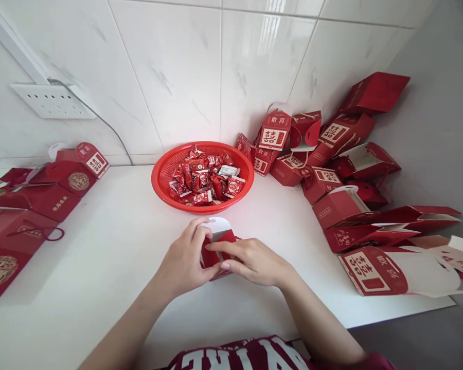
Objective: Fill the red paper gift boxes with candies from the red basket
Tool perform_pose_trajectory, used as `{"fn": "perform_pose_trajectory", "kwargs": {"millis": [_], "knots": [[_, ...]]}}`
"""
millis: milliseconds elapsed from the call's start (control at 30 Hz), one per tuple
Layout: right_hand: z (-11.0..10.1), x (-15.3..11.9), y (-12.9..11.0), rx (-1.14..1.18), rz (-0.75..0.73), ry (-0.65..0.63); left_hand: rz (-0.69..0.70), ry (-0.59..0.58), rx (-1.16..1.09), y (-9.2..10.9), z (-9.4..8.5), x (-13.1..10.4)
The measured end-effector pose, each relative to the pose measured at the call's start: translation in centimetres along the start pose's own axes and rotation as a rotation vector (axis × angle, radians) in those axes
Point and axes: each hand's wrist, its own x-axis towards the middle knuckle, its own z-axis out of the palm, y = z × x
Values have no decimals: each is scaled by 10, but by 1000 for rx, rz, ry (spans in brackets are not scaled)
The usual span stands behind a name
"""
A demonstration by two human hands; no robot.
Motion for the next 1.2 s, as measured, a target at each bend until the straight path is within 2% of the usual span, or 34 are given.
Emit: {"fn": "perform_pose_trajectory", "kwargs": {"millis": [100,167,267,433,600,733,900,1067,1133,1200], "knots": [[1,-2,5,29,92,60,-6,30,-150,-12,1,-8],[1,-3,8,18,95,76,-40,33,-217,-22,0,-12],[3,-2,8,-103,70,55,-82,-11,-181,-31,0,-13],[13,5,5,-317,70,66,57,15,84,-30,5,-10],[21,8,7,-447,90,84,251,-59,107,-21,19,-13],[22,8,7,-513,148,88,283,-50,158,-21,29,-13],[17,4,8,-438,111,116,281,-7,142,-29,33,-12],[6,-6,10,-118,43,212,222,-36,107,-40,30,-12],[0,-12,14,1,79,291,187,-48,76,-45,28,-12],[-7,-17,21,22,156,344,154,-63,32,-50,27,-12]]}}
